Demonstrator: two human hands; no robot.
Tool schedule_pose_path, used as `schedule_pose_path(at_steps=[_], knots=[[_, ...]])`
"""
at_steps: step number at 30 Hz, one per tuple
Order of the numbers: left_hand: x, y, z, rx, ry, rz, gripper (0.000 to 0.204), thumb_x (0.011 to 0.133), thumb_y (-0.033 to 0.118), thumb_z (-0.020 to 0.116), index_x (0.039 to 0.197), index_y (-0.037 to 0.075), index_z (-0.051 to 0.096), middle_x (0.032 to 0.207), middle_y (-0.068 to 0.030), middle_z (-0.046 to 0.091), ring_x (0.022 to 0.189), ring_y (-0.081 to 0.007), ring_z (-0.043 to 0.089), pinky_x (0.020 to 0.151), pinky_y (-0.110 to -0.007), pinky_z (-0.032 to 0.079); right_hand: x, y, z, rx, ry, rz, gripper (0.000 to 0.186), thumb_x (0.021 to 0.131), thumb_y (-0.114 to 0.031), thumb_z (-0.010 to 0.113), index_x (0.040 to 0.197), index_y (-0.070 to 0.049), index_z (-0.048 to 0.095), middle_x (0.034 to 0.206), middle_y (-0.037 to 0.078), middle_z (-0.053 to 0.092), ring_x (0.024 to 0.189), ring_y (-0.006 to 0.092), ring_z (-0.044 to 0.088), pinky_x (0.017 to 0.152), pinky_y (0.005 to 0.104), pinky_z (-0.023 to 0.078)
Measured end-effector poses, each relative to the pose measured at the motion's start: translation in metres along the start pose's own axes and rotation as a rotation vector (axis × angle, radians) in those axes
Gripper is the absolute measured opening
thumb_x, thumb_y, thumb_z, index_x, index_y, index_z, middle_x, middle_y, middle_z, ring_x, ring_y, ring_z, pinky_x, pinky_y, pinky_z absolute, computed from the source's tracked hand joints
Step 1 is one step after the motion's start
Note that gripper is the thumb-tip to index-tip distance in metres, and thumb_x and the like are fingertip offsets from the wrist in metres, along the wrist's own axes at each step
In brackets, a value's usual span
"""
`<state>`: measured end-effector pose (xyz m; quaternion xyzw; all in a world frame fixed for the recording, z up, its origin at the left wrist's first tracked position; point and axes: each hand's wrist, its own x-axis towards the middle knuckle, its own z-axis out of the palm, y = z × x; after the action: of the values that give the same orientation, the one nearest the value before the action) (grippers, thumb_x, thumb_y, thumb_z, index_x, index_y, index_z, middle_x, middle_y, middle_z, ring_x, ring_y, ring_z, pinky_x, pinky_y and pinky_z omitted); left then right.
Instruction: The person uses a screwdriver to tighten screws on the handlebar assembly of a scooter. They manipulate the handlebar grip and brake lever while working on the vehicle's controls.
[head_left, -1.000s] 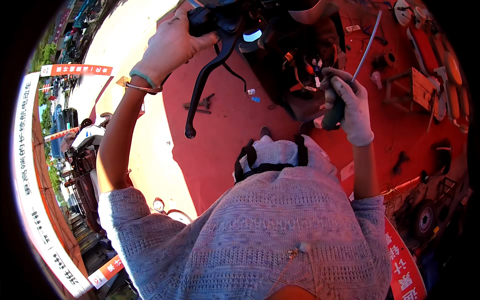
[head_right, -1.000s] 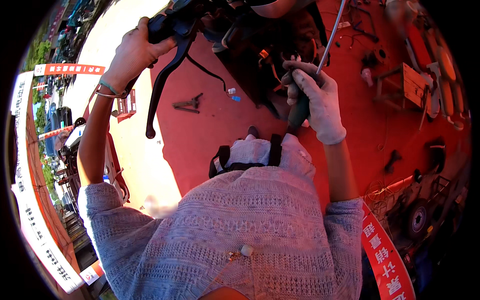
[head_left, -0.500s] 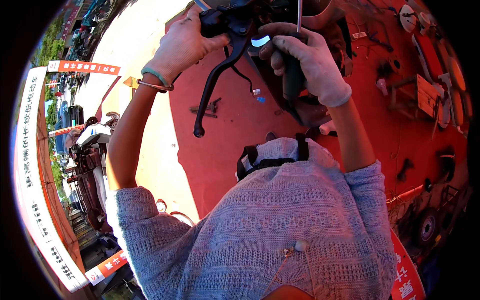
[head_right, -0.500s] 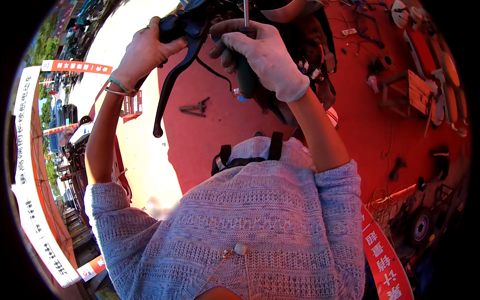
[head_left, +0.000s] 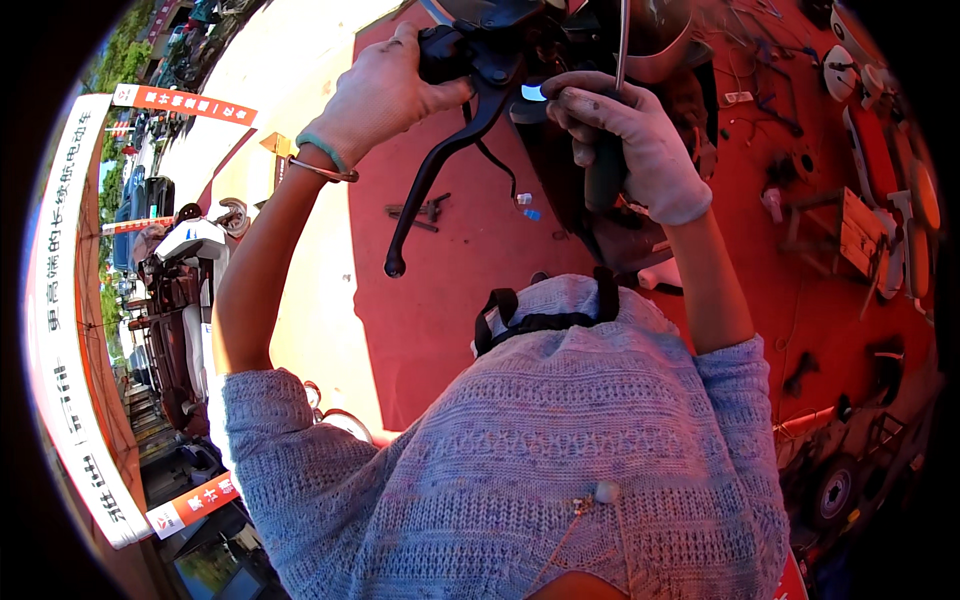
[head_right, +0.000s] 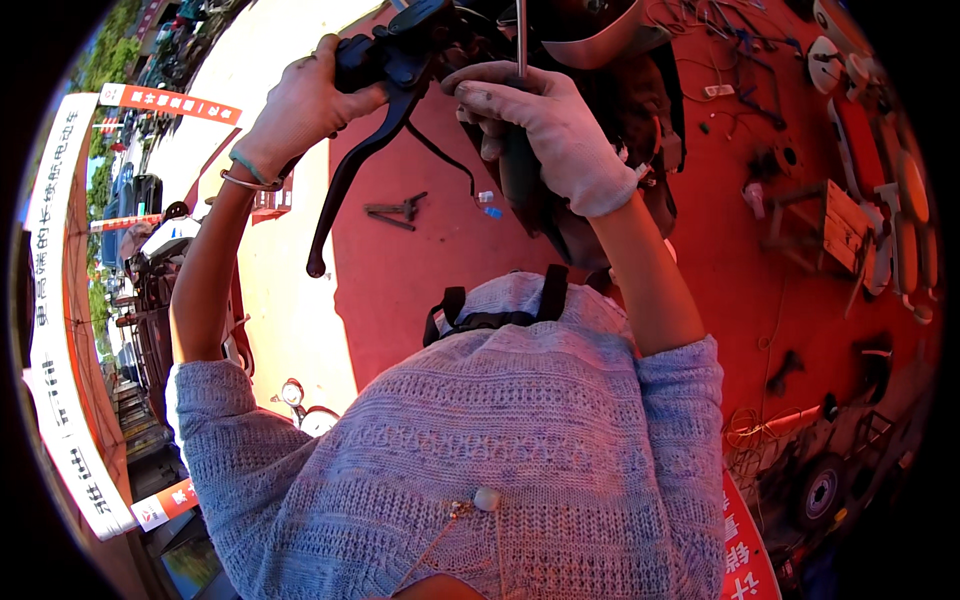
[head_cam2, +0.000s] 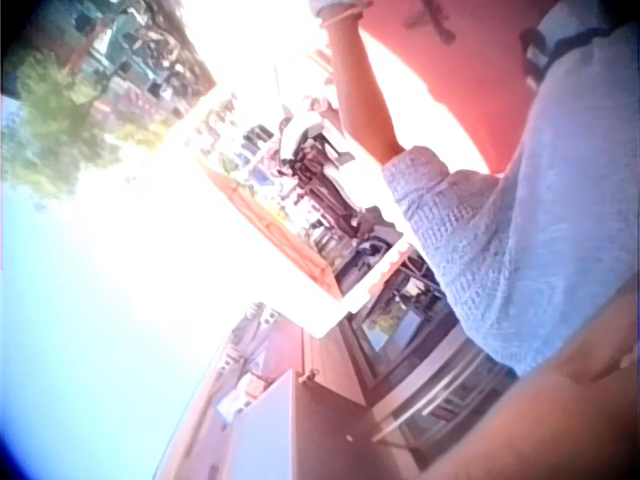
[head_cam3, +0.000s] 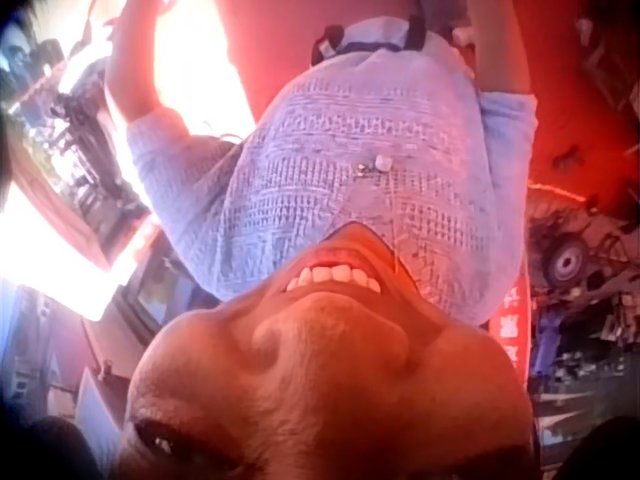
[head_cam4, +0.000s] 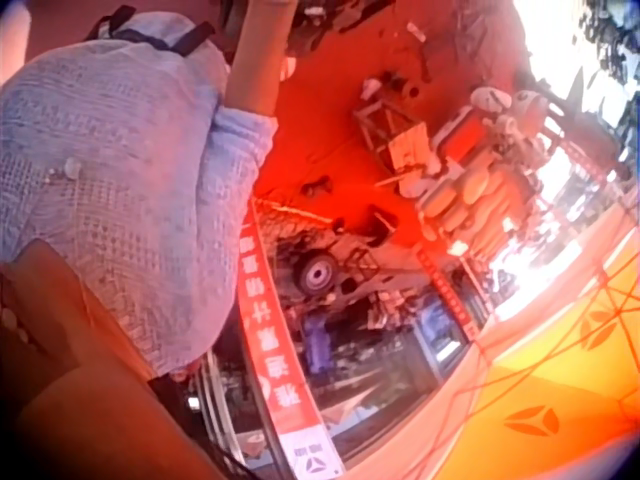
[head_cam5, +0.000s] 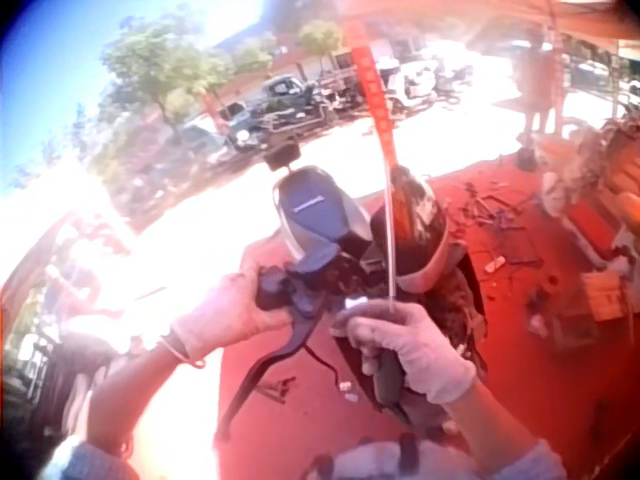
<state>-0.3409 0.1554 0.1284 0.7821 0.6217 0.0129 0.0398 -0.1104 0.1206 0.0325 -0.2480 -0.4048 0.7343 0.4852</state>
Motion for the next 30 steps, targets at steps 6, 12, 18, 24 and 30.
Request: schedule_pose_path(at_steps=[6,12,18,24,30], knots=[[-0.002,-0.002,0.004,-0.011,0.033,0.04,0.063,0.074,0.05,0.073,0.101,-0.004,0.053,0.087,-0.019,0.066,0.078,-0.0311,0.069,0.07,-0.038,0.055,0.003,-0.008,-0.003,0.123,-0.085,0.052,0.023,0.091,-0.017,0.064,0.106,0.0,0.066,0.073,0.002,0.059,0.059,0.0084,0.054,0.057,0.0213,0.048],[0.0,-0.004,0.004,-0.01,0.017,0.037,0.068,0.074,0.052,0.073,0.104,-0.005,0.052,0.088,-0.02,0.065,0.08,-0.0322,0.069,0.07,-0.038,0.055,0.008,-0.013,0.0,0.061,-0.012,0.017,0.024,0.092,-0.017,0.063,0.107,0.001,0.065,0.072,0.002,0.057,0.059,0.0087,0.053,0.056,0.0226,0.048],[0.002,-0.014,0.013,-0.015,0.116,0.105,0.067,0.076,0.047,0.074,0.114,-0.001,0.047,0.068,-0.0105,0.063,0.057,-0.0193,0.065,0.054,-0.03,0.053,0.022,-0.012,0.003,0.219,-0.153,-0.04,0.022,0.092,-0.018,0.063,0.106,0.0,0.064,0.073,0.002,0.058,0.062,0.0082,0.054,0.058,0.0224,0.05],[0.002,-0.015,0.01,-0.029,0.087,0.082,0.07,0.076,0.048,0.074,0.118,0.0,0.047,0.072,-0.0119,0.064,0.058,-0.0199,0.066,0.055,-0.03,0.054,0.031,-0.012,0.031,-0.005,0.058,-0.105,0.02,0.092,-0.014,0.061,0.108,-0.002,0.064,0.083,0.005,0.064,0.064,0.0064,0.055,0.057,0.0213,0.049],[0.004,-0.009,0.006,-0.049,0.04,0.075,0.072,0.073,0.048,0.076,0.108,-0.009,0.049,0.088,-0.0217,0.067,0.083,-0.0337,0.069,0.071,-0.04,0.056,0.036,-0.012,0.052,-0.269,0.196,-0.15,0.018,0.09,-0.012,0.064,0.105,-0.002,0.066,0.082,0.005,0.065,0.062,0.0054,0.056,0.054,0.0214,0.05]])
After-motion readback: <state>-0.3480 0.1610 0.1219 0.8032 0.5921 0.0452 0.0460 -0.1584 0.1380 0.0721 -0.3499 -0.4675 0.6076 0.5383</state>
